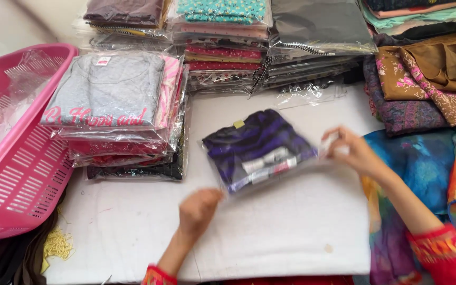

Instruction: The person places folded garments, including a pink striped top, a grey t-shirt, and a purple striped shirt, into clear plastic bags. They seal each bag and stack the packaged items on a pile to the left.

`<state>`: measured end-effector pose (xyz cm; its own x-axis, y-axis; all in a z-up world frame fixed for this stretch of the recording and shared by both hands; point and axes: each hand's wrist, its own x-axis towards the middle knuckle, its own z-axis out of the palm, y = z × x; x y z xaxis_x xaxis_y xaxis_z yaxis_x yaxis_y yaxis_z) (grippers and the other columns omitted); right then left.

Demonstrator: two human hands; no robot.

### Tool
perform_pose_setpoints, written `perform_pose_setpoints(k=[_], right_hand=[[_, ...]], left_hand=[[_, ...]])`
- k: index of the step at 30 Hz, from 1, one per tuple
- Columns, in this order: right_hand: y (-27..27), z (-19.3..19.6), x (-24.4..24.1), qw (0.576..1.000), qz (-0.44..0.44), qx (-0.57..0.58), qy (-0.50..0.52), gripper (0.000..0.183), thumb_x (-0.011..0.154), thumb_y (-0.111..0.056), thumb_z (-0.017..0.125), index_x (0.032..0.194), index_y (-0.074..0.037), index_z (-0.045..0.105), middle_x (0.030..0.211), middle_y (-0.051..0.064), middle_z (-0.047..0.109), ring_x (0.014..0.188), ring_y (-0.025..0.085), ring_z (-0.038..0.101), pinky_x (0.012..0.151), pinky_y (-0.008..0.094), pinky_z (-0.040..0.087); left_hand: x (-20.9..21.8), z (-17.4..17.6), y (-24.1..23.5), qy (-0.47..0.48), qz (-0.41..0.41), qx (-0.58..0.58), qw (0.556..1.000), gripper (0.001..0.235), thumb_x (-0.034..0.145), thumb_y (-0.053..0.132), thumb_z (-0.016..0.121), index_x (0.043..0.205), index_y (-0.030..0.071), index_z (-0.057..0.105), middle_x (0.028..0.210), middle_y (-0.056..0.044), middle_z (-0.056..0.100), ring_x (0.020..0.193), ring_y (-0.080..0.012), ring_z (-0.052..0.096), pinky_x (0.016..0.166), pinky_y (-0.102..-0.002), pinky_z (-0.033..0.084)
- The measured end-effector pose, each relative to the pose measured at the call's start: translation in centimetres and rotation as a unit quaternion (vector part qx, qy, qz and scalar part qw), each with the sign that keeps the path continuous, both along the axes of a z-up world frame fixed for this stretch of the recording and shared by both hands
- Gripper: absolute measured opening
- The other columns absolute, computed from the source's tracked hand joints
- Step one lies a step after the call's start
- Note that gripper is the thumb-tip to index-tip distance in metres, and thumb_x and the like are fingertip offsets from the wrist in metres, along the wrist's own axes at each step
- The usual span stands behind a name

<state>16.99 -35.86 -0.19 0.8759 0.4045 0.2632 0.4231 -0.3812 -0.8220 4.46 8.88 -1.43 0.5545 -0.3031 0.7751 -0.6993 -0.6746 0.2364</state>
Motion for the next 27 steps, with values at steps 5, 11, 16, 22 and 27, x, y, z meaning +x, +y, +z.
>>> perform_pose_setpoints(k=[5,11,16,22,27], right_hand=[[-1.2,1.1,-5.4,0.984,0.084,-0.158,0.014,0.023,0.077,-0.003,0.072,0.094,-0.011,0.085,0.128,0.007,0.063,0.102,0.021,0.068,0.091,0.034,0.055],[0.7,3.3,-5.7,0.966,-0.14,-0.217,0.012,0.03,0.098,-0.02,0.06,0.125,-0.019,0.073,0.136,0.002,0.067,0.124,0.02,0.067,0.103,0.034,0.055],[5.2,-0.3,-5.7,0.91,0.012,-0.343,-0.232,0.067,0.097,-0.051,0.047,0.157,-0.021,0.036,0.164,0.011,0.029,0.15,0.033,0.026,0.119,0.056,0.016],[6.0,-1.2,-6.8,0.897,0.049,-0.397,-0.187,0.072,0.098,-0.06,0.042,0.158,-0.023,0.031,0.166,0.006,0.022,0.153,0.028,0.011,0.119,0.056,0.003],[6.1,-0.4,-6.7,0.901,0.052,-0.385,-0.195,0.071,0.098,-0.06,0.043,0.157,-0.023,0.032,0.166,0.006,0.023,0.153,0.027,0.013,0.12,0.056,0.003]], left_hand=[[-5.0,-0.1,-0.1,0.138,-0.051,0.172,0.974,0.028,0.083,0.004,0.069,0.109,0.012,0.07,0.107,-0.004,0.075,0.096,-0.0196,0.074,0.073,-0.031,0.059],[-4.1,2.3,-1.0,0.264,0.111,0.042,0.957,0.037,0.094,0.017,0.065,0.131,0.014,0.06,0.14,-0.002,0.067,0.116,-0.0195,0.068,0.088,-0.032,0.057],[-2.7,2.1,-3.5,0.281,0.037,0.223,0.933,0.068,0.099,0.051,0.055,0.159,0.025,0.034,0.166,-0.007,0.026,0.151,-0.028,0.026,0.12,-0.055,0.015],[-3.1,-0.2,-2.8,0.267,0.033,0.244,0.932,0.075,0.098,0.066,0.049,0.161,0.028,0.033,0.168,-0.005,0.022,0.152,-0.0265,0.017,0.118,-0.059,0.001],[-3.0,1.0,-2.8,0.319,0.02,0.23,0.919,0.076,0.096,0.07,0.048,0.159,0.029,0.034,0.168,-0.004,0.021,0.153,-0.0262,0.017,0.118,-0.06,-0.001]])
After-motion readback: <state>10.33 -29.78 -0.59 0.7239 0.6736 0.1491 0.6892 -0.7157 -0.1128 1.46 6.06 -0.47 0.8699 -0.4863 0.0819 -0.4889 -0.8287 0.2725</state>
